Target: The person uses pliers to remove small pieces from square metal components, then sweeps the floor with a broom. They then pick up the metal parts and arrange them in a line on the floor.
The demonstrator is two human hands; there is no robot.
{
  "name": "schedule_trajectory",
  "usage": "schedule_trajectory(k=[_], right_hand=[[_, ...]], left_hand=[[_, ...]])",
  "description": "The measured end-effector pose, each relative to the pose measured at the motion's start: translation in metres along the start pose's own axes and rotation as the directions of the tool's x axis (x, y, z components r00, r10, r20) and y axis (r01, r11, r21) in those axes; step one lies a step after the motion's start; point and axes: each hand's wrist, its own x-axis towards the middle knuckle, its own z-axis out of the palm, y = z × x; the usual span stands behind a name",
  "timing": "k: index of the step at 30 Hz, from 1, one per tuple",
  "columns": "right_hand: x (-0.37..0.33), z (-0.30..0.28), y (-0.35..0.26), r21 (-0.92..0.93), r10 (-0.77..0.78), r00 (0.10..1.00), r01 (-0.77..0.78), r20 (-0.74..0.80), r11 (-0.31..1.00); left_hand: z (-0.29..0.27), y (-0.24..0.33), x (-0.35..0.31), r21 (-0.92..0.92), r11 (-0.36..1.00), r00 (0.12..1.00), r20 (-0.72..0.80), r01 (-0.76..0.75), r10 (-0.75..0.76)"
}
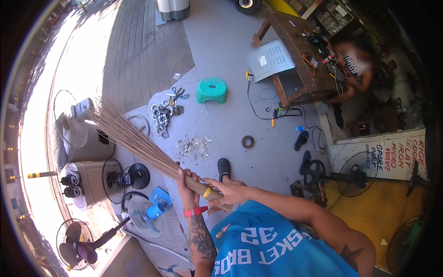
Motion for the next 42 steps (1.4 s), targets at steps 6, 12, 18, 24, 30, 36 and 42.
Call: schedule_trajectory(k=[6,12,18,24,30,36,42], right_hand=[[-0.004,0.001,0.078,0.143,0.235,0.972,-0.236,0.024,0.961],[0.001,-0.109,0.235,-0.113,0.477,0.873,-0.487,-0.103,0.866],[0.082,-0.231,0.384,-0.357,0.26,0.87,-0.42,-0.418,0.834],[0.176,-0.231,0.54,-0.397,0.146,0.84,-0.391,-0.522,0.831],[0.208,-0.118,0.659,-0.284,0.21,0.894,-0.337,-0.396,0.898],[0.19,-0.015,0.663,-0.233,0.284,0.926,-0.342,-0.25,0.91],[0.139,-0.005,0.582,-0.363,0.152,0.964,-0.225,-0.219,0.904]], left_hand=[[-0.061,-0.082,-0.016,0.304,0.94,0.961,-0.267,0.158,-0.076],[-0.169,-0.208,-0.09,0.709,0.343,0.733,-0.676,0.617,0.078],[-0.164,-0.364,-0.166,0.738,0.235,0.741,-0.665,0.633,0.093],[-0.14,-0.447,-0.161,0.584,0.441,0.675,-0.735,0.682,-0.07],[-0.156,-0.507,-0.145,0.424,0.611,0.602,-0.79,0.669,-0.111],[-0.175,-0.526,-0.139,0.374,0.723,0.617,-0.781,0.581,-0.092],[-0.175,-0.526,-0.159,0.345,0.781,0.631,-0.772,0.52,-0.079]])
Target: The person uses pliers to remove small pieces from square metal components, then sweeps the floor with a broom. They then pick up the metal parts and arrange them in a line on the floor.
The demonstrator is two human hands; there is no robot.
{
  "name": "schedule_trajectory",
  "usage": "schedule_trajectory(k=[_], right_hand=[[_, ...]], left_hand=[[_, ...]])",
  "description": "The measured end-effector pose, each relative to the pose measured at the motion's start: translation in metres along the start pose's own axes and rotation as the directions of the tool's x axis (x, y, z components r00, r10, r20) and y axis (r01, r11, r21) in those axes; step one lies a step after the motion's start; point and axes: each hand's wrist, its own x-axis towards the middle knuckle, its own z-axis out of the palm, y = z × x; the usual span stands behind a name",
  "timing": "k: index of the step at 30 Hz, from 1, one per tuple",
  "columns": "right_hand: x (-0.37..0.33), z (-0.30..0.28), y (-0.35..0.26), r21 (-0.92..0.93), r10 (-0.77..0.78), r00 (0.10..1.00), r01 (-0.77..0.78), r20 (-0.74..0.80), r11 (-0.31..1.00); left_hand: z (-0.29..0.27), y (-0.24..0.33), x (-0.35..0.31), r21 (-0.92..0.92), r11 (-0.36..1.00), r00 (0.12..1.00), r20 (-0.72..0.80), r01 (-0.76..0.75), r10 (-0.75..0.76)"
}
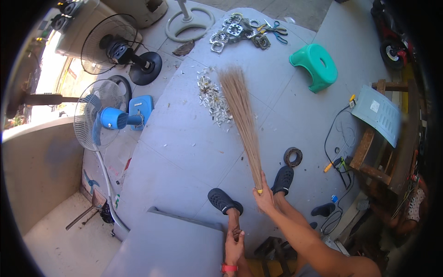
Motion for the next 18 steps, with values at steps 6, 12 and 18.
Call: schedule_trajectory(k=[6,12,18], right_hand=[[0.068,-0.07,-0.044,-0.132,-0.121,0.99,0.111,-0.069,0.985],[0.164,-0.06,-0.067,-0.342,-0.196,0.98,0.199,0.041,0.918],[0.104,-0.021,-0.065,-0.324,-0.025,0.974,0.099,0.225,0.941]], left_hand=[[-0.03,-0.035,-0.023,-0.025,0.999,0.999,-0.042,0.023,-0.024],[-0.051,-0.054,-0.054,0.175,0.982,0.997,-0.059,0.064,-0.055],[-0.042,-0.029,-0.087,0.364,0.931,0.996,-0.091,0.033,0.0]])
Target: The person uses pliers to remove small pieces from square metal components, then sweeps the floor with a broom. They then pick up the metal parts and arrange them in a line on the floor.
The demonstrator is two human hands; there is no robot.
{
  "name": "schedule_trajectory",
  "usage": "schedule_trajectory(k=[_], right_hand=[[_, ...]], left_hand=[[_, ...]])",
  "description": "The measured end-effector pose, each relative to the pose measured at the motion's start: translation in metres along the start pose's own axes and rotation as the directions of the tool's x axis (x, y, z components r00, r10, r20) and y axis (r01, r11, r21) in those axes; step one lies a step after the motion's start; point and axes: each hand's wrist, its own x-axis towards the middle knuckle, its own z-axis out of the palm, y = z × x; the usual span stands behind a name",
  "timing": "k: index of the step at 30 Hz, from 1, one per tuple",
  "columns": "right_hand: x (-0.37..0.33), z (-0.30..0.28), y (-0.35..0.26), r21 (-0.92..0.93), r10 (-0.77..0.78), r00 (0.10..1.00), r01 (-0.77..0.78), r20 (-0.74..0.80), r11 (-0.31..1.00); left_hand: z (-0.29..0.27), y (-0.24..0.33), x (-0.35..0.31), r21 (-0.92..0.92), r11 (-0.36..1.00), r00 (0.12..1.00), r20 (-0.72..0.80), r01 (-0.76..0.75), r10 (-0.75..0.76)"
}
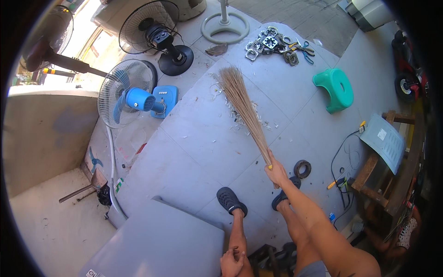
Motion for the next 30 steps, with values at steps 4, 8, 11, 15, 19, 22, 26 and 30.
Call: schedule_trajectory(k=[4,8,11,15,19,22,26,30], right_hand=[[-0.06,0.005,-0.022,0.112,-0.064,0.996,0.07,-0.054,0.991],[-0.057,-0.012,-0.053,0.196,-0.036,0.997,0.048,-0.069,0.979],[-0.003,-0.016,-0.08,0.138,-0.042,0.994,0.056,-0.104,0.989],[0.046,0.003,-0.1,-0.075,-0.082,0.993,0.076,-0.085,0.994],[0.01,0.042,-0.094,0.015,-0.11,0.984,0.113,-0.14,0.993],[-0.048,0.08,-0.07,0.252,0.0,0.95,0.083,-0.312,0.964],[-0.083,0.142,-0.025,0.538,0.351,0.849,-0.097,-0.394,0.838],[-0.044,0.21,0.029,0.76,0.673,0.63,-0.195,-0.387,0.62]], left_hand=[[0.003,0.002,0.002,0.173,0.982,0.988,-0.124,-0.072,0.094],[0.003,-0.009,0.013,0.219,0.969,0.969,-0.19,-0.115,0.158],[0.002,-0.013,0.016,0.23,0.963,0.968,-0.175,-0.14,0.183],[-0.002,-0.014,0.019,0.187,0.967,0.956,-0.205,-0.172,0.209],[-0.006,-0.017,0.022,0.198,0.967,0.962,-0.186,-0.161,0.198],[-0.012,-0.016,0.025,0.099,0.982,0.963,-0.202,-0.164,0.181],[-0.029,-0.011,0.035,-0.284,0.956,0.947,-0.32,-0.076,-0.019],[-0.047,-0.008,0.042,-0.385,0.923,0.898,-0.408,-0.007,-0.163]])
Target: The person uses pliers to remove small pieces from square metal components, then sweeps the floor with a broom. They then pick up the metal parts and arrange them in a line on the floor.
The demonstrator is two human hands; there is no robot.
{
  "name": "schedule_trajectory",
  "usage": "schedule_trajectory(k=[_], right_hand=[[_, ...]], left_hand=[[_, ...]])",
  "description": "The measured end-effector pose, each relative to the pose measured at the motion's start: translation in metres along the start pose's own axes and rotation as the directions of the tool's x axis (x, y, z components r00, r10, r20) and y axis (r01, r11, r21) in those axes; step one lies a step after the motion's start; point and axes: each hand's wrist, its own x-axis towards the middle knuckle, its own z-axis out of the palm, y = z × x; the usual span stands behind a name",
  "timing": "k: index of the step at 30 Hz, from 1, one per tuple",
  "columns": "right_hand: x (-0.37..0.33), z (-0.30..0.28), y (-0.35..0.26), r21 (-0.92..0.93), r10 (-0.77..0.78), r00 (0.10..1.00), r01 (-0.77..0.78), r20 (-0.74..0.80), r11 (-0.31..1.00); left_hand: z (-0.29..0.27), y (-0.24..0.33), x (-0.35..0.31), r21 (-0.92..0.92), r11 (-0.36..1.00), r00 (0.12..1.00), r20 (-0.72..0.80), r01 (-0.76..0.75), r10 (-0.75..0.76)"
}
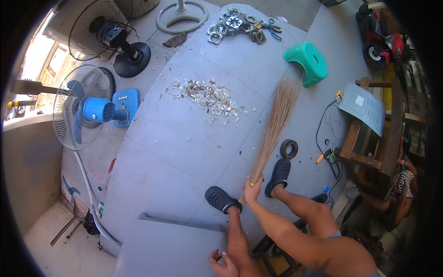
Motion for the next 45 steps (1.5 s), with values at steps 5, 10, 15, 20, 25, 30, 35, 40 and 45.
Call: schedule_trajectory(k=[5,10,15,20,25,30,35,40,45], right_hand=[[0.035,0.116,0.04,0.061,0.192,0.981,-0.193,0.022,0.979],[0.009,0.228,0.017,0.138,0.095,0.991,-0.107,0.092,0.985],[-0.016,0.285,-0.015,0.063,-0.039,0.976,0.026,0.214,0.998],[-0.036,0.306,-0.047,-0.038,-0.109,0.909,0.135,0.402,0.99],[-0.057,0.303,-0.092,0.016,-0.218,0.83,0.245,0.514,0.969],[-0.064,0.261,-0.146,-0.09,-0.215,0.764,0.335,0.608,0.938],[-0.062,0.178,-0.131,0.053,-0.345,0.854,0.353,0.391,0.934],[-0.029,0.107,-0.037,-0.028,-0.163,0.982,0.166,0.09,0.986],[-0.028,0.147,0.057,0.021,0.17,0.985,-0.171,0.043,0.985]], left_hand=[[-0.007,0.0,0.01,0.191,0.981,0.998,0.054,-0.042,0.032],[-0.009,0.005,0.014,0.221,0.974,0.999,0.035,-0.041,0.034],[-0.011,0.02,0.018,0.277,0.956,0.995,0.041,-0.102,0.095],[-0.018,0.031,0.022,0.231,0.973,0.998,0.066,-0.024,0.008],[-0.02,0.03,0.021,0.33,0.937,0.993,0.081,-0.113,0.091],[-0.016,0.019,0.011,0.305,0.942,0.987,0.117,-0.138,0.107],[-0.015,0.011,0.003,0.288,0.952,0.991,0.112,-0.107,0.078],[-0.013,0.01,0.001,0.145,0.989,0.988,0.143,0.03,-0.05],[-0.015,0.004,0.002,0.026,1.0,0.995,0.097,0.013,-0.016]])
